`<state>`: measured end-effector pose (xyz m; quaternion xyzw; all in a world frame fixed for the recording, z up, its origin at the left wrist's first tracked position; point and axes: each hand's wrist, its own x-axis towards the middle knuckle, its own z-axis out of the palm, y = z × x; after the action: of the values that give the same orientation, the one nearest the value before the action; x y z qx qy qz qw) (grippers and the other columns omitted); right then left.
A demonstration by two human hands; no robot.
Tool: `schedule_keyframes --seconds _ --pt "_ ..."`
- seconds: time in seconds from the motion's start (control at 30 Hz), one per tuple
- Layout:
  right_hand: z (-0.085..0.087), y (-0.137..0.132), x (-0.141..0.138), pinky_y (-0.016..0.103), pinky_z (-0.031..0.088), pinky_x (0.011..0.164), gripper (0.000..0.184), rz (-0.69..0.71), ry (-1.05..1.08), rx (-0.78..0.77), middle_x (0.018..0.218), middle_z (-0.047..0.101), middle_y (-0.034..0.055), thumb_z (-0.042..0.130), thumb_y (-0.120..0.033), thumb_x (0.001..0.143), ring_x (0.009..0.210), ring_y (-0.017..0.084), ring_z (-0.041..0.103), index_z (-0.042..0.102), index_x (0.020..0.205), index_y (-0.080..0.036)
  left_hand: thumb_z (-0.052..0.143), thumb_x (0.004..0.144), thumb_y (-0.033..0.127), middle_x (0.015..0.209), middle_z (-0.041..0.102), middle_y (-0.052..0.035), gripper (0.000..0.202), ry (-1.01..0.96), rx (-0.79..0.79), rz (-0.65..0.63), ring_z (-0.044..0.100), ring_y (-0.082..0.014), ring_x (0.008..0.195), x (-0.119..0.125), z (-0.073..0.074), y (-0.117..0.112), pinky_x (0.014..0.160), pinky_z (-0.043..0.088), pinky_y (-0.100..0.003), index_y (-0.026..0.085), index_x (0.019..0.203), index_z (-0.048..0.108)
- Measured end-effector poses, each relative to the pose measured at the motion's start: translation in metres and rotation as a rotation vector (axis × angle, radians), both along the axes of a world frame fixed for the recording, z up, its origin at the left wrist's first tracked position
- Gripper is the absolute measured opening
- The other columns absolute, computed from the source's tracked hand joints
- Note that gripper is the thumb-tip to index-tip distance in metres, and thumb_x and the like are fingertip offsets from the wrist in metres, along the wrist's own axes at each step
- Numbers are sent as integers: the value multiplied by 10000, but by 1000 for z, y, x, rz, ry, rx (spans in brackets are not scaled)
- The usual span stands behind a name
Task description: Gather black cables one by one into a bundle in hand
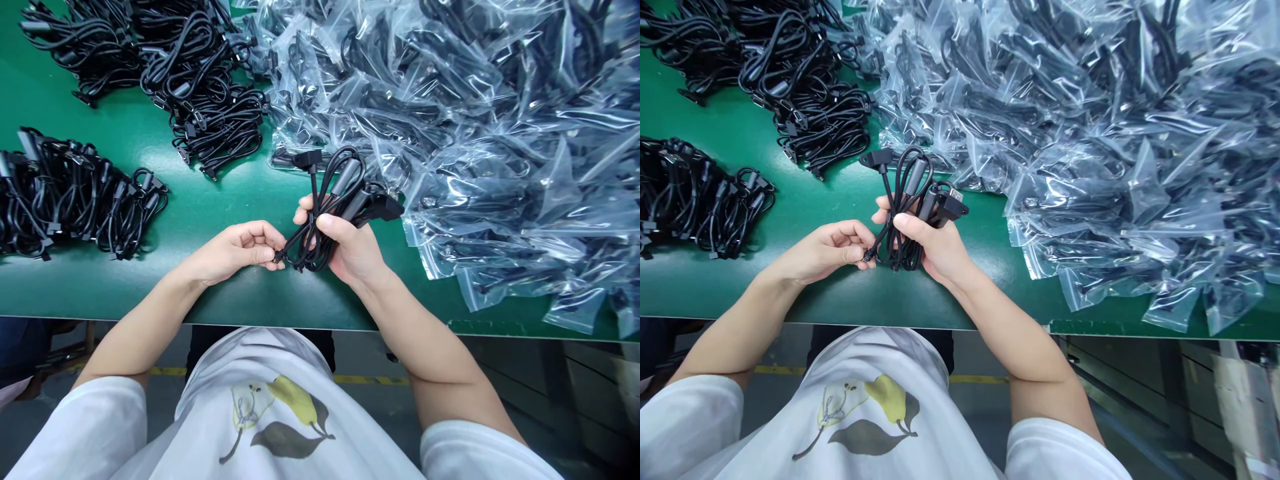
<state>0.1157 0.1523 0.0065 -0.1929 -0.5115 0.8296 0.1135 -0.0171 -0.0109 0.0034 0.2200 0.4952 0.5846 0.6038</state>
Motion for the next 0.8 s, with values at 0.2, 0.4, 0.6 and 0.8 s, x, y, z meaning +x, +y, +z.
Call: schedule_keyframes --seconds 0.2,0.4,0.6,0.8 --pt "0 -1 0 254 574 585 361 5 28 -22 934 766 18 765 -420 725 679 133 660 733 1021 -215 872 735 314 760 724 -30 298 -6 27 2 677 -107 701 1 0 0 660 528 -199 125 882 694" --pt "1 -1 -1 245 560 607 362 -14 -14 -30 958 759 21 745 -424 735 701 130 637 729 1031 -216 871 733 303 765 697 -20 290 -13 61 -3 641 -96 683 0 1 1 643 505 -199 130 879 689" --pt "-2 -1 -3 235 547 592 372 -22 -66 -123 941 759 19 763 -418 705 667 117 604 738 1014 -211 850 756 344 836 659 -31 361 -1 70 -23 626 -105 720 2 4 0 641 508 -205 139 1006 689" --pt "-5 -3 -3 213 577 637 296 72 7 -289 836 747 -12 825 -362 698 695 109 657 763 951 -220 880 701 351 769 578 14 372 45 29 -64 551 -92 671 3 3 0 609 467 -207 148 874 620"
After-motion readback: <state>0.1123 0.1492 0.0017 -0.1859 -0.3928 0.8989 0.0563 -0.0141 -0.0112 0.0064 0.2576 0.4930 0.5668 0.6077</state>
